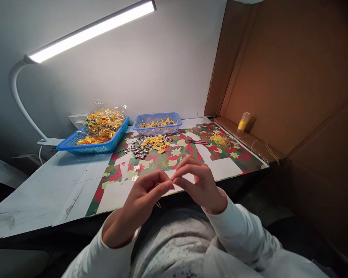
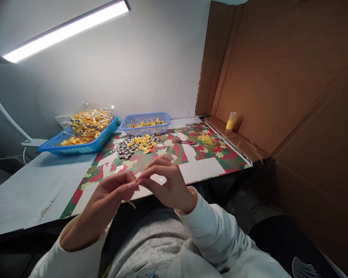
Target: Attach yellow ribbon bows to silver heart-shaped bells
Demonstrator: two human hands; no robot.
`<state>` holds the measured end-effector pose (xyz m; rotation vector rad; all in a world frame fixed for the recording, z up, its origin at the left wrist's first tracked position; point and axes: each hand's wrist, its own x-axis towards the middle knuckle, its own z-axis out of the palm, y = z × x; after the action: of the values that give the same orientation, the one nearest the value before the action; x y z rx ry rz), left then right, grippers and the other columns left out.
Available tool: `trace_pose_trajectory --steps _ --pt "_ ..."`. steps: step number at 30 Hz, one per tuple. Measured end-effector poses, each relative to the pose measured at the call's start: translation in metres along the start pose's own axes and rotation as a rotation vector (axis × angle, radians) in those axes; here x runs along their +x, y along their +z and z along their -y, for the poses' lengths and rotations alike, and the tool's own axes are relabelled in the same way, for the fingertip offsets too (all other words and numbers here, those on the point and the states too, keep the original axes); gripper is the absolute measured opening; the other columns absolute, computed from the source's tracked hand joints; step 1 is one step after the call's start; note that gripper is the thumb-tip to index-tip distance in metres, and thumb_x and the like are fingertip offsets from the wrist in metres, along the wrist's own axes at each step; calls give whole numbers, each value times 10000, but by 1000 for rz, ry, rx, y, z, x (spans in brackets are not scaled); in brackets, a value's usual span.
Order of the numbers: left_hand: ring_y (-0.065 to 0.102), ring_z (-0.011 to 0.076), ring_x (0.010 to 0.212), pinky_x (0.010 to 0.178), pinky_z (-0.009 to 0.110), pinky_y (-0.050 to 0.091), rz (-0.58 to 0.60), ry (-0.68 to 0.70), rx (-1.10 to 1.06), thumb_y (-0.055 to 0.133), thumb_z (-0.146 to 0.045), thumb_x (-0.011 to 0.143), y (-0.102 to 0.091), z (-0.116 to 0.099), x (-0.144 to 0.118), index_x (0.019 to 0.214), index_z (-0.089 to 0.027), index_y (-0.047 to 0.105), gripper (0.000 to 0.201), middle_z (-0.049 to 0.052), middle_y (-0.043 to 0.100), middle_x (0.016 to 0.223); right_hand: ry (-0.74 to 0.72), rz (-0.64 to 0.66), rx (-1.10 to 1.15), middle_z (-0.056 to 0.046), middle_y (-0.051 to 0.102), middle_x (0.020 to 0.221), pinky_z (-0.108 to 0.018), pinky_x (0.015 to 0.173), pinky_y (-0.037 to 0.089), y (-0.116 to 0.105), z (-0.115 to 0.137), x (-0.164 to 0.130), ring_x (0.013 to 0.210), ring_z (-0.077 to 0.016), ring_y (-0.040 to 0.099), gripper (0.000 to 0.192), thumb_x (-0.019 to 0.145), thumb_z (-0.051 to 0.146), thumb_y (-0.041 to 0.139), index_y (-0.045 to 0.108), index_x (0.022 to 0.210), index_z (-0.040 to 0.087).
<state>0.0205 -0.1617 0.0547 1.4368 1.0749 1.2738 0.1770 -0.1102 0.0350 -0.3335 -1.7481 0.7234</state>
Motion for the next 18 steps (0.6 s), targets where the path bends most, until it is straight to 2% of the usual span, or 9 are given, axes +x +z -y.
trace_pose_trajectory --steps 5,9,13,18 --pt "285 85 497 447 216 234 78 60 170 659 -432 749 -17 -11 58 606 -178 570 304 -47 364 517 -18 -7 -277 -24 620 750 -345 789 395 -11 -24 48 783 -170 530 289 910 404 575 612 700 210" --pt "314 82 506 459 212 253 93 148 295 657 -463 737 -25 -5 100 591 -173 545 343 -40 414 536 40 -46 -420 -16 579 741 -326 781 349 -16 -52 72 792 -164 496 284 926 348 536 570 688 196" --pt "325 84 522 479 212 259 89 186 357 635 -480 757 -29 11 117 599 -168 532 365 -41 412 546 86 -27 -447 -9 562 716 -311 758 334 -17 -74 73 763 -154 483 248 905 256 524 541 669 184" --pt "355 90 529 493 224 264 102 214 389 625 -491 779 -31 21 122 635 -152 586 370 -26 456 566 123 11 -449 -5 559 712 -303 753 338 -16 -82 74 741 -146 478 249 898 247 512 521 658 182"
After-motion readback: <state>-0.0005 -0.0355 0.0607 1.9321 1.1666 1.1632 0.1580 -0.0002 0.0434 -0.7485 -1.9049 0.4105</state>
